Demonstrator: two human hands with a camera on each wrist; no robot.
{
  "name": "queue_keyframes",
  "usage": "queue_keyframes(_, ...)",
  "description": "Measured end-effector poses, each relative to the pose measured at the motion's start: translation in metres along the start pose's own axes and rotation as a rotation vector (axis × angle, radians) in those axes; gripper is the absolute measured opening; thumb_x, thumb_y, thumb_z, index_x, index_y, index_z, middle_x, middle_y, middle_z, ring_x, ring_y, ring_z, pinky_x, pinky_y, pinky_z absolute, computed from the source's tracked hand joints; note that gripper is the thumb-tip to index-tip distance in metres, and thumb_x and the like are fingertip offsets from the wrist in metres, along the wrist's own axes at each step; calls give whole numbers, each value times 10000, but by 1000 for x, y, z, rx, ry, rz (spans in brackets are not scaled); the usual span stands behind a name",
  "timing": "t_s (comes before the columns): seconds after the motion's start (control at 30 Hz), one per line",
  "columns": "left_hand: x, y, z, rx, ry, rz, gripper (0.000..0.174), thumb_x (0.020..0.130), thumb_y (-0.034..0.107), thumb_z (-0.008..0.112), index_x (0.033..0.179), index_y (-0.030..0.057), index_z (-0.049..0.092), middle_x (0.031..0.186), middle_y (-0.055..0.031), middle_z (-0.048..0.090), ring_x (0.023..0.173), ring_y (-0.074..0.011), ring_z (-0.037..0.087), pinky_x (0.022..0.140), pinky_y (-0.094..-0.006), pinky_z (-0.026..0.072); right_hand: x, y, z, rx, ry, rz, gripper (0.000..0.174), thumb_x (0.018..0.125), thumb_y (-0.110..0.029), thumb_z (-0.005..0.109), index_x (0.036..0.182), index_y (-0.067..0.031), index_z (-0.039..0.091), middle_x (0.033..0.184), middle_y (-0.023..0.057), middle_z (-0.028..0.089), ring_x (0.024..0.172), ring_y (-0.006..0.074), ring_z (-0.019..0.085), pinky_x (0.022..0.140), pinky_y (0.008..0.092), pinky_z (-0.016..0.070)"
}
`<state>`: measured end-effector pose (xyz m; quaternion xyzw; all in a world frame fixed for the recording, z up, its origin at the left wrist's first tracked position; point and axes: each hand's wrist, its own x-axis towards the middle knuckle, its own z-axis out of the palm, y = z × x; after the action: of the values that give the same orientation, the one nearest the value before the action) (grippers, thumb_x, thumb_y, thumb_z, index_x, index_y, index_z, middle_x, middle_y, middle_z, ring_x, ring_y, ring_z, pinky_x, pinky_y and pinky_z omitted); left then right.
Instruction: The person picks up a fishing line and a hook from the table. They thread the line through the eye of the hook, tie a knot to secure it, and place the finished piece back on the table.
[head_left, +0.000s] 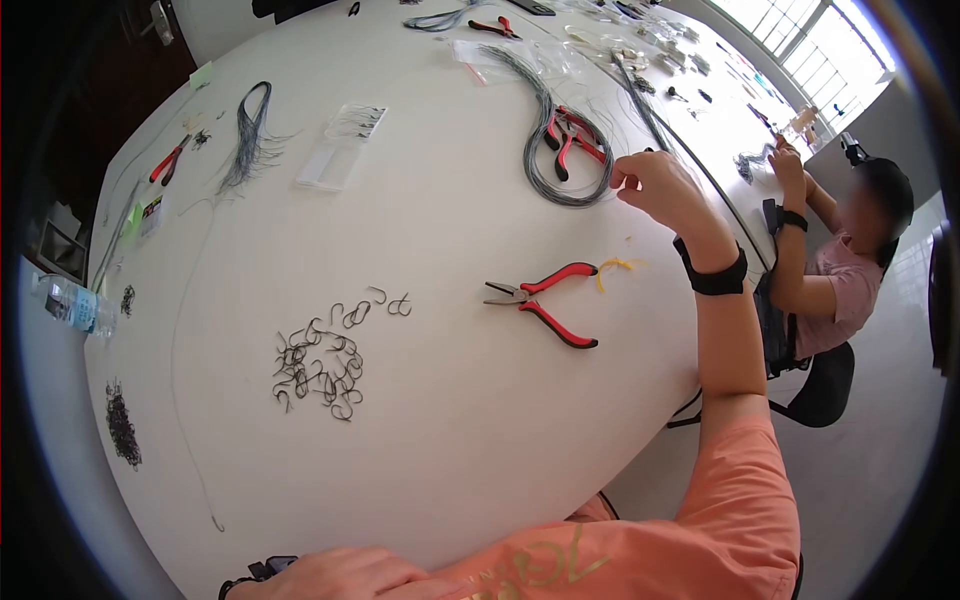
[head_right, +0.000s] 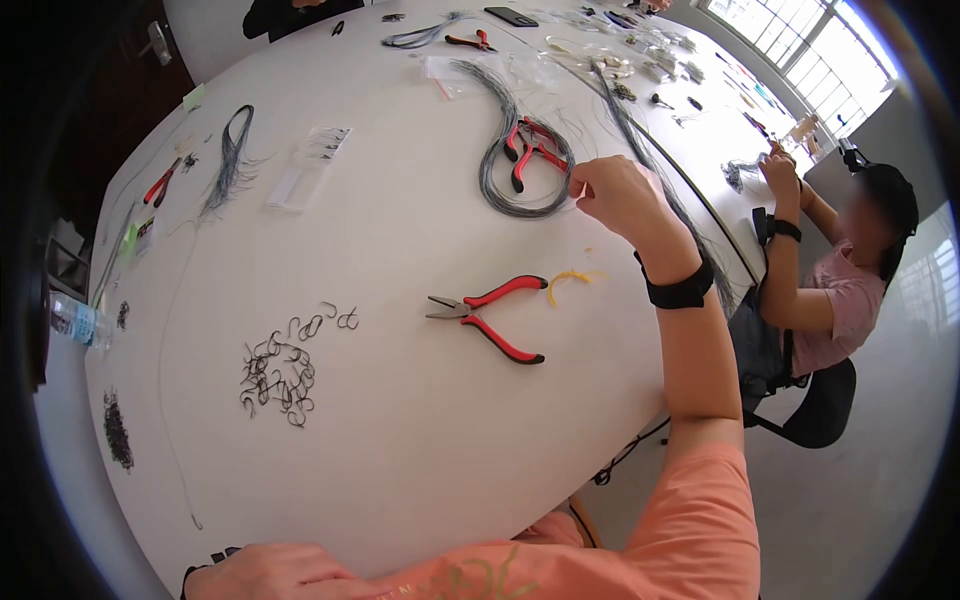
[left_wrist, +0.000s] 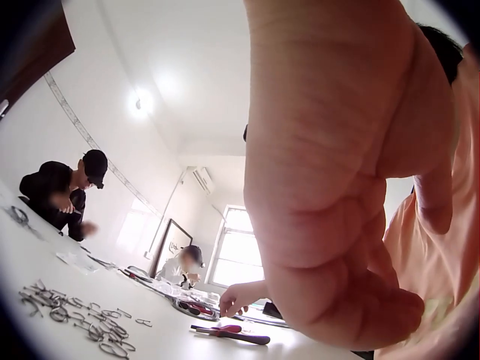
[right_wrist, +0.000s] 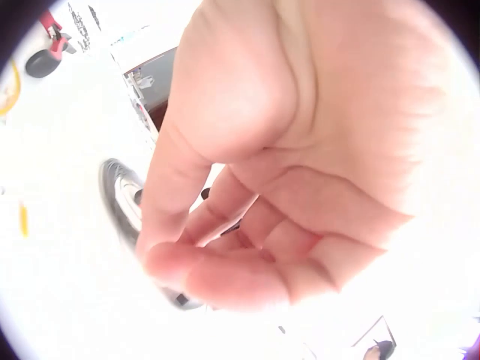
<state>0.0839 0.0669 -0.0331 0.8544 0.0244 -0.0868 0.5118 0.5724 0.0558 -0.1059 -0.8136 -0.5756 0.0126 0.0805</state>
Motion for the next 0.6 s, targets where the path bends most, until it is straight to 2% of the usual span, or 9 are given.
queue_keyframes(0.07,-2,0,1,62,-19,-96,459,853,234,711,1262,49,620,1014,-139,625,904,-315,604,787,-397,505,-1,3,7,-7,62,-24,109,761,-95,706,859,-50,720,765,95,704,739,249,685,669,348,522)
queue_keyframes(0.17,-1,-5,5,103,26,-78,462,844,240,709,1245,28,620,1028,-150,626,908,-325,603,793,-399,507,-1,9,7,84,-1,-82,97,828,-80,693,885,-6,666,774,98,687,651,195,657,589,343,508)
queue_keyframes(0.23,-1,-5,4,130,20,-83,473,840,243,709,1247,21,617,1034,-152,626,911,-329,603,796,-399,507,2,8,1,157,-185,-21,103,879,-106,668,891,-11,630,734,72,656,609,162,635,531,310,486)
queue_keyframes(0.33,-2,-4,3,170,31,-93,491,834,246,708,1256,12,612,1037,-155,627,918,-333,603,802,-398,507,-1,6,-22,205,-129,58,131,884,-133,658,913,-5,652,773,123,676,667,221,668,632,352,513)
queue_keyframes(0.4,-3,-5,3,183,44,-91,499,833,246,706,1262,10,609,1036,-154,628,922,-334,604,805,-396,507,-2,8,-40,128,77,65,137,935,-144,620,965,-10,618,784,104,666,638,214,643,623,335,501)
queue_keyframes(0.47,-3,-5,3,198,67,-107,495,836,247,702,1266,19,615,1032,-155,628,917,-334,606,797,-400,508,-6,12,-53,58,445,-44,127,971,-154,597,979,-28,613,839,94,697,658,162,658,589,305,491)
queue_keyframes(0.53,-1,-7,2,186,110,-94,484,825,214,711,1261,24,620,1037,-159,626,900,-337,610,782,-400,515,-27,-27,-75,379,624,26,131,1007,-173,573,1015,-45,597,925,66,731,689,103,677,545,247,473)
queue_keyframes(0.57,0,-7,1,175,153,-83,476,814,181,720,1256,29,626,1043,-162,625,883,-341,615,767,-400,521,-35,-34,-79,558,710,-111,135,1028,-186,561,1046,-54,581,979,44,745,721,73,693,527,183,465)
queue_keyframes(0.6,2,-7,0,173,154,-84,476,814,181,720,1256,29,626,1043,-162,625,883,-341,615,767,-400,521,-43,-44,-82,613,742,-149,110,1023,-149,571,1057,-45,563,975,52,740,734,96,705,540,164,481)
